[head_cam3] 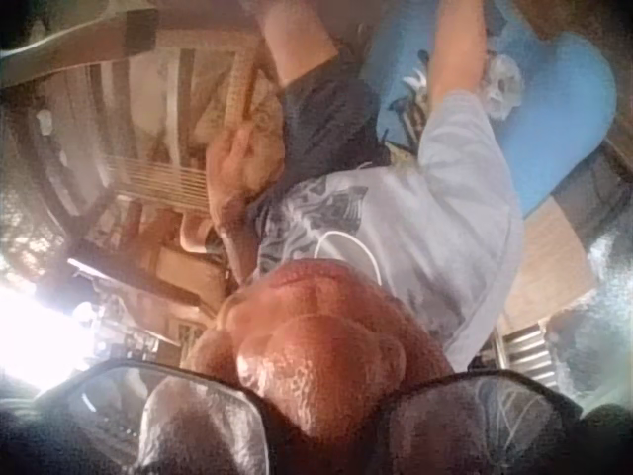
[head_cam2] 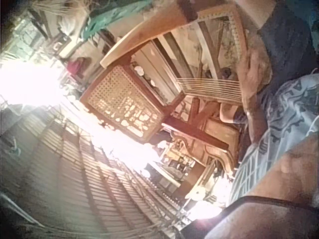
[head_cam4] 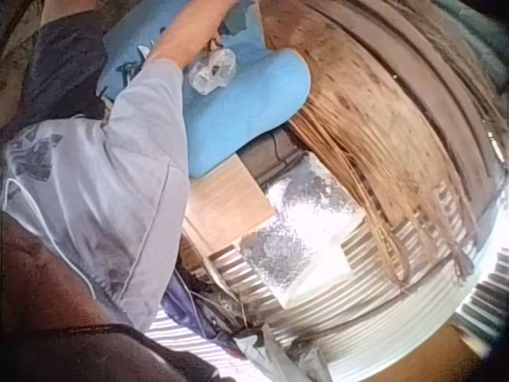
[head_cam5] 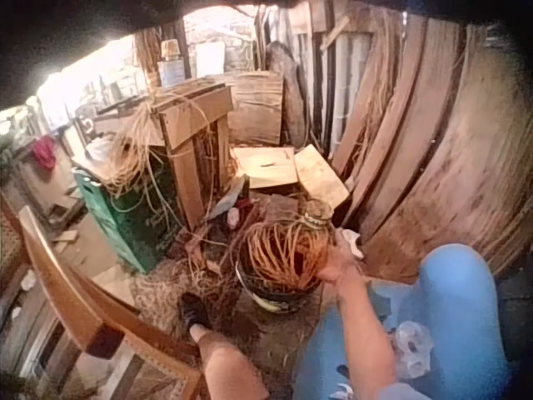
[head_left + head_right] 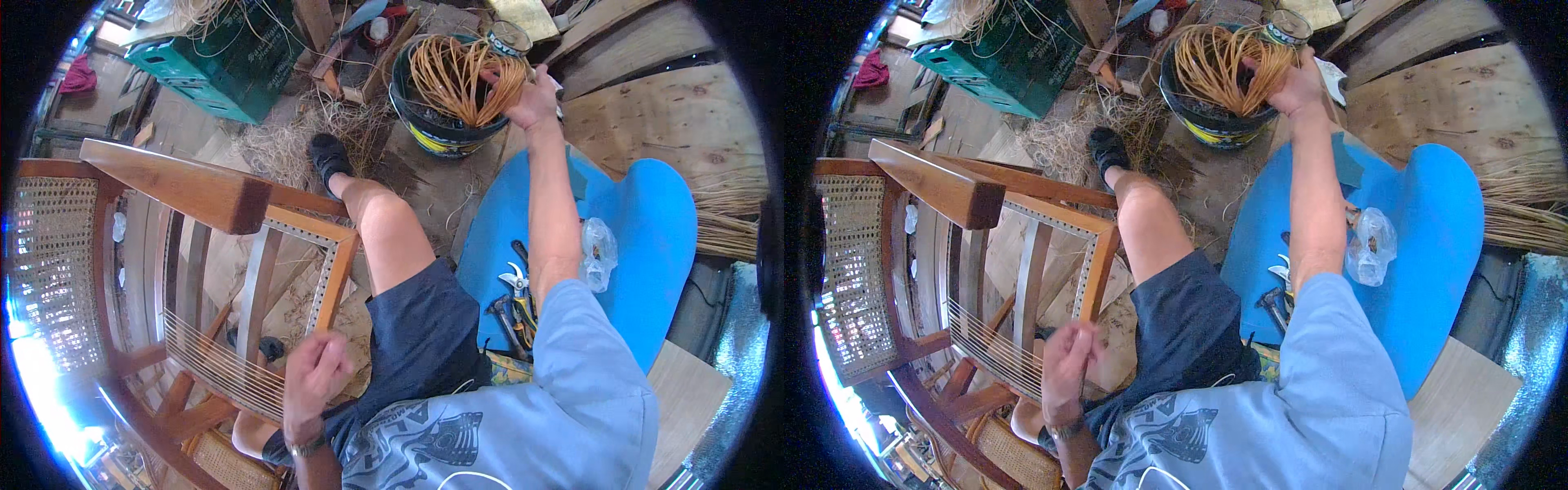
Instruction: Repairing a wooden chair by weaving new cane or fiber into the seat frame.
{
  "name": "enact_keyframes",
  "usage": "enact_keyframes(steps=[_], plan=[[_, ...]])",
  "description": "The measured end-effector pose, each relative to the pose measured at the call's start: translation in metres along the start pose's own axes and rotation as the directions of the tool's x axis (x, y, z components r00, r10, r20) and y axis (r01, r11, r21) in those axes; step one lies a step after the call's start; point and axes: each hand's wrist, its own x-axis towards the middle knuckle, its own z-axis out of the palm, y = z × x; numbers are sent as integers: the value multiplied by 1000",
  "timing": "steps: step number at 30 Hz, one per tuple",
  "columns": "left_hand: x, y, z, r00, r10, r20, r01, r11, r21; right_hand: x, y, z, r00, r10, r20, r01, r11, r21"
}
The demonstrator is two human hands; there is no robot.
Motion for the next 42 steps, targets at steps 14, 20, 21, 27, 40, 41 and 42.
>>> enact_keyframes(steps=[14,20,21,27,40,41,42], plan=[[168,108,87,904,395,160,-397,918,-24,-12,-4,-17,950,-153,273,164,986,-18],[177,77,86,922,313,229,-308,950,-58,36,-64,15,829,11,560,-33,999,29],[178,71,84,924,311,223,-306,950,-59,41,-64,29,827,16,561,-39,999,30],[180,58,89,926,335,172,-312,939,-147,62,-50,-4,807,-480,344,573,777,-260],[172,38,80,897,432,89,-399,881,-253,34,108,41,765,498,407,147,480,-865],[176,38,85,892,441,103,-406,880,-247,37,100,28,736,530,421,121,510,-852],[179,39,89,886,449,116,-413,878,-240,39,85,15,788,523,326,64,456,-888]])
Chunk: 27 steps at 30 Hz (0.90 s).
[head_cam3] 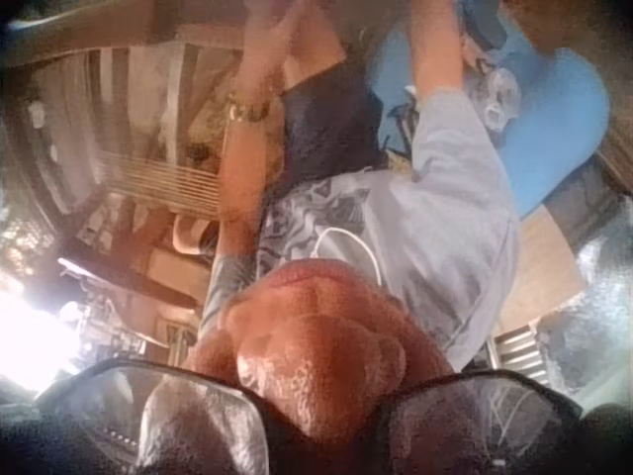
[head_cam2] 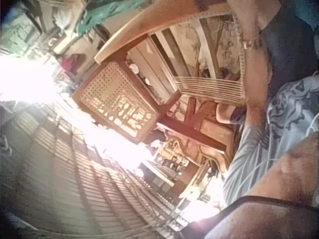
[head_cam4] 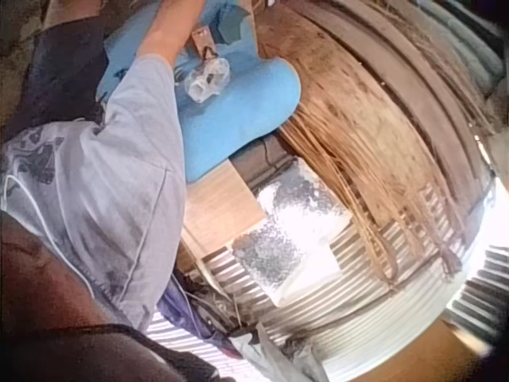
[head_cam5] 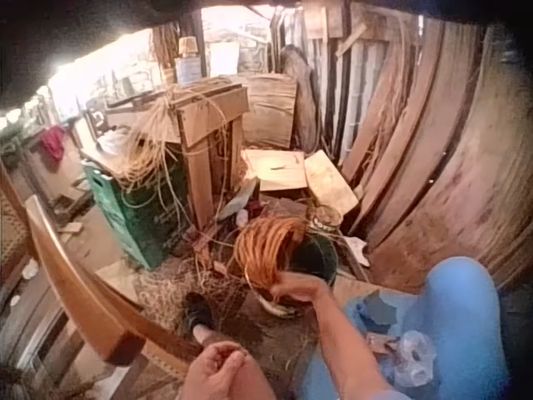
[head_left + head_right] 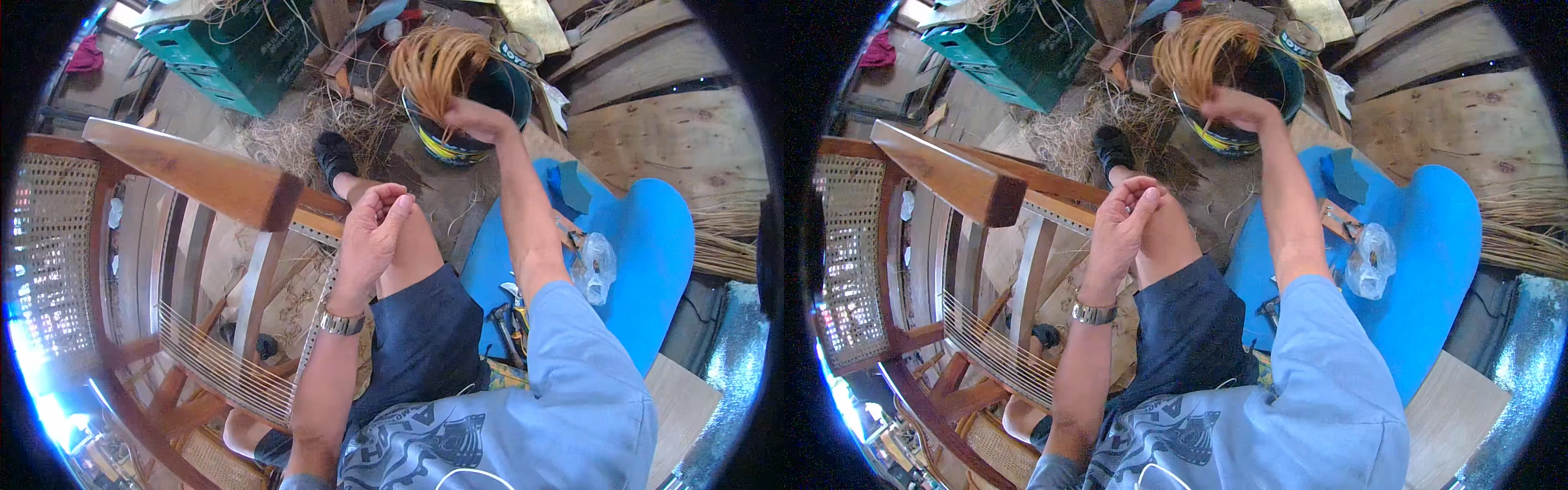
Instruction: Repairing a wooden chair by weaving new cane or fiber into the seat frame.
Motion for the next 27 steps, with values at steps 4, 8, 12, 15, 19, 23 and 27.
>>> enact_keyframes(steps=[4,8,12,15,19,23,27], plan=[[-2,2,-7,1000,-6,-6,6,1000,23,-22,11,-4,985,75,-159,69,667,742],[2,1,-1,1000,11,25,-12,999,45,-34,35,-29,999,-31,-31,44,663,747],[0,1,-15,1000,-15,-6,15,996,92,-21,22,12,995,-58,-79,79,950,301],[5,-2,-8,1000,-6,19,4,996,90,-12,16,1,998,-59,-32,58,998,-36],[6,0,-7,1000,-3,30,0,996,88,15,13,4,929,27,-368,-267,738,-620],[6,4,-3,997,-13,75,5,995,99,16,-17,-55,848,42,-529,-387,732,-561],[5,3,-10,998,-32,58,26,995,97,-7,-67,-92,793,-218,-569,15,940,-340]])
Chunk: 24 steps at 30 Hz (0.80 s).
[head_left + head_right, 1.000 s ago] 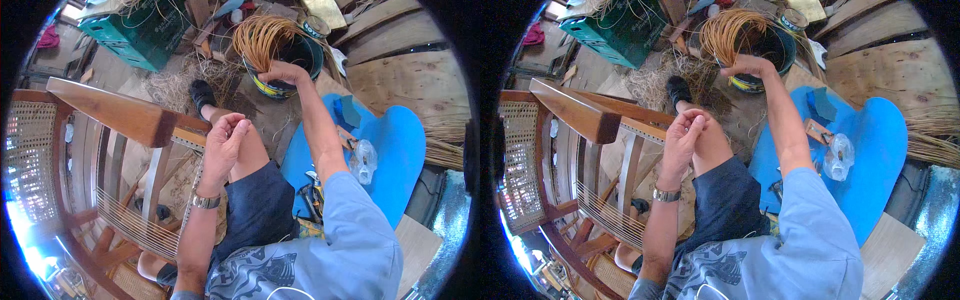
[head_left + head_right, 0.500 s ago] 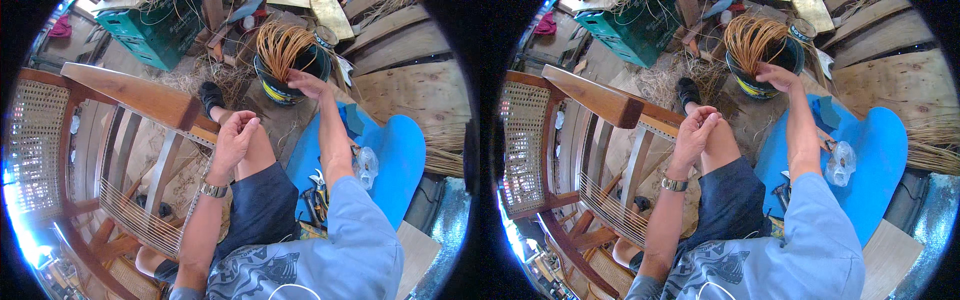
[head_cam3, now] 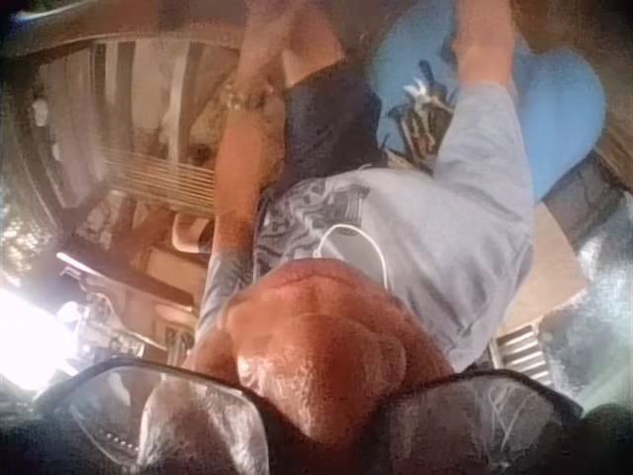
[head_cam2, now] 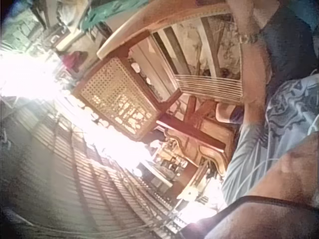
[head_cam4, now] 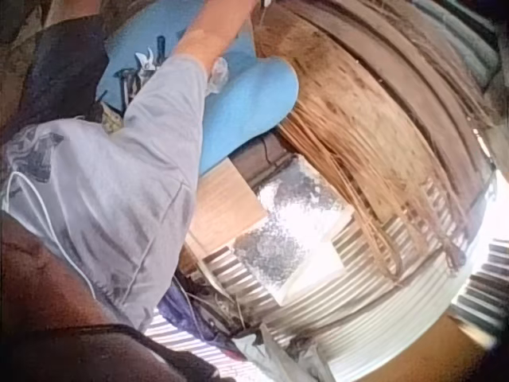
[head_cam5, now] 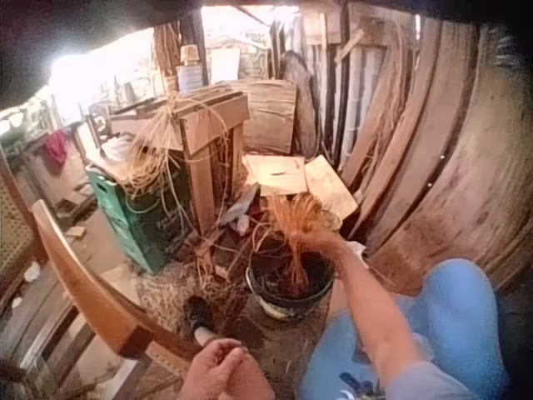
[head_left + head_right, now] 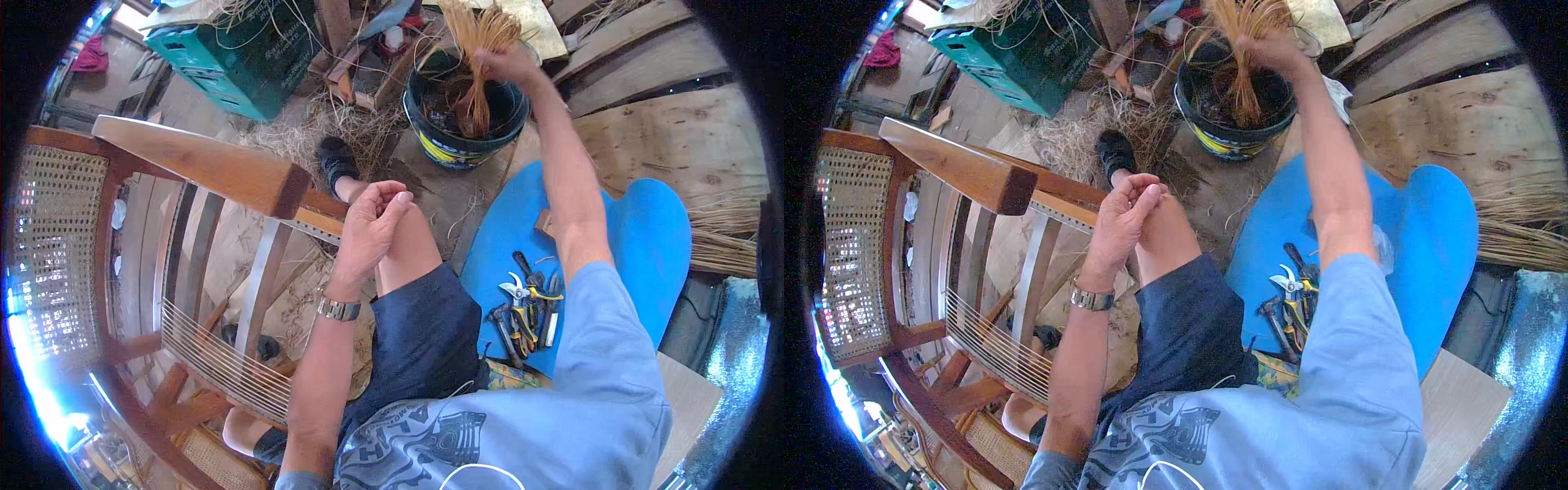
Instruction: Repairing a wooden chair by weaving new cane or fiber into the seat frame.
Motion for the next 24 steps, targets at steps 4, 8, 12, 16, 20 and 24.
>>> enact_keyframes(steps=[4,8,12,16,20,24], plan=[[-3,8,-1,999,4,-41,-7,998,-60,-37,-70,-16,999,-49,-13,51,981,189],[8,0,12,1000,7,-5,-7,1000,-20,-48,48,23,973,183,138,-174,982,-74],[-3,-4,-1,1000,14,-23,-15,999,-30,-60,46,68,992,110,54,-121,945,305],[2,-5,-7,998,52,-19,-51,998,31,-44,42,55,944,222,-246,-13,766,642],[5,7,-3,1000,-17,-24,17,1000,15,-31,55,15,841,297,-451,186,624,759],[17,5,-8,998,-63,8,63,996,-57,-31,69,-30,831,220,-510,407,384,829]])
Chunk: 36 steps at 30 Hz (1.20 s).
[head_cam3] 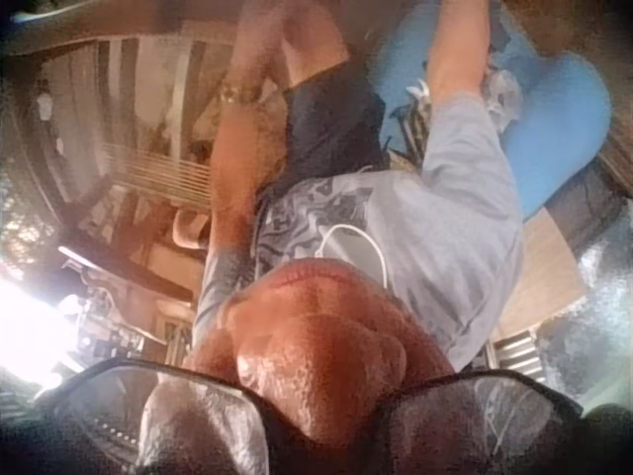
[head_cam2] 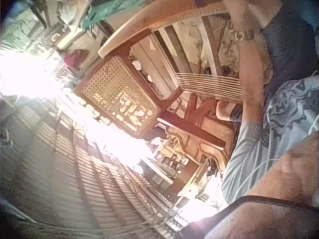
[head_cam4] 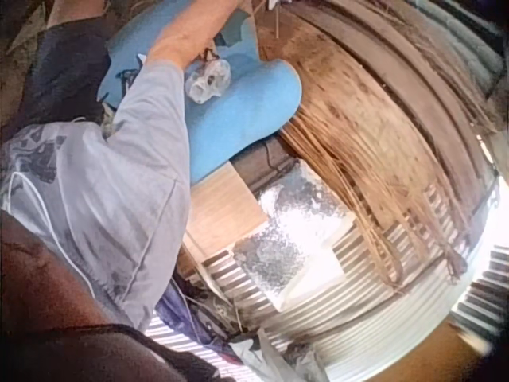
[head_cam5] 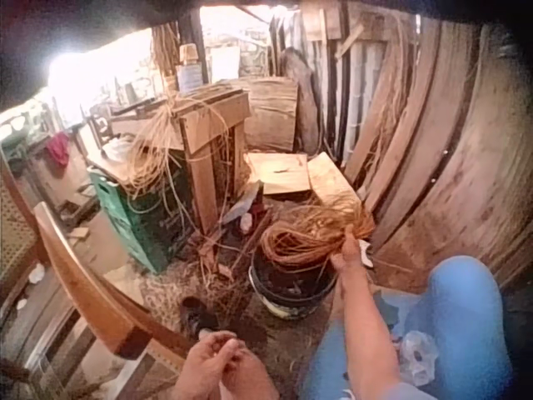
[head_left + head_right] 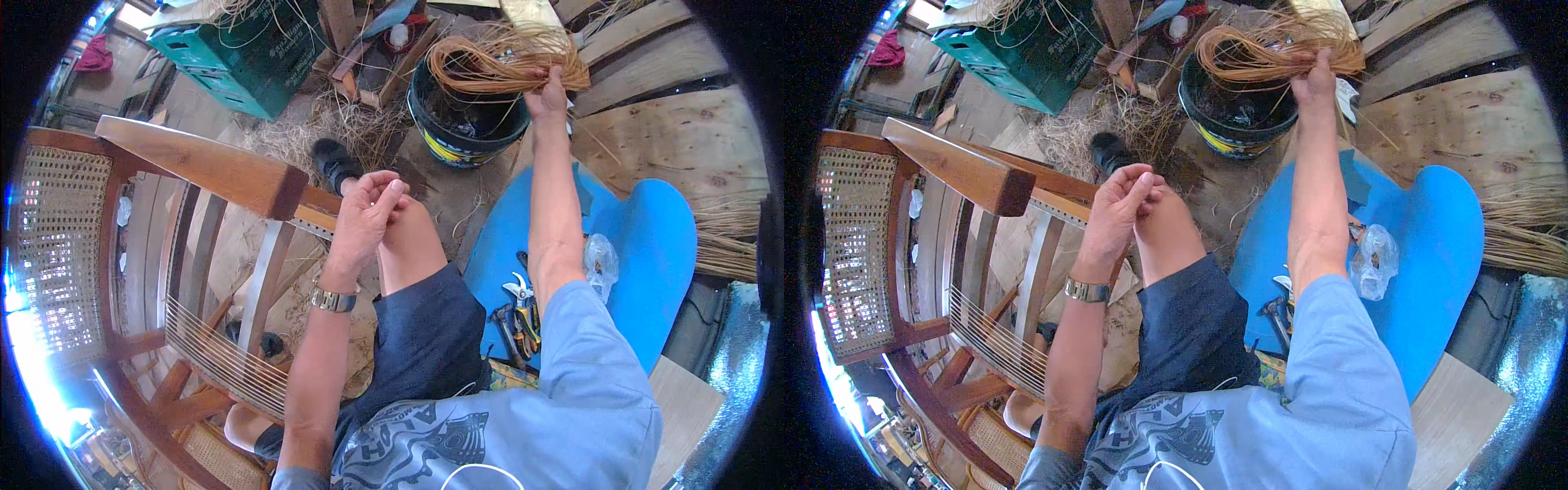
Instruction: Repairing a wooden chair by weaving new cane or fiber into the seat frame.
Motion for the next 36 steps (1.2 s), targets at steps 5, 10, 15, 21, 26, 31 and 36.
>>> enact_keyframes(steps=[5,10,15,21,26,31,36], plan=[[24,8,-7,986,58,-159,-49,997,62,-23,-21,-16,971,238,15,-232,925,300],[65,31,3,986,3,-168,7,998,61,-39,-40,-9,925,356,134,-380,857,348],[83,53,21,989,133,69,-116,969,-217,-49,-29,12,884,402,238,-460,839,290],[63,55,49,962,243,-126,-266,938,-221,-95,-23,95,931,300,-207,-341,917,-207],[30,40,99,850,446,-280,-486,869,-95,-189,-47,115,968,100,-231,-198,867,-458],[-15,17,117,879,475,-40,-472,880,55,-184,-45,76,944,322,-73,-330,919,-216],[-49,-7,104,861,468,200,-509,804,307,-152,-44,25,938,341,61,-334,937,-102]])
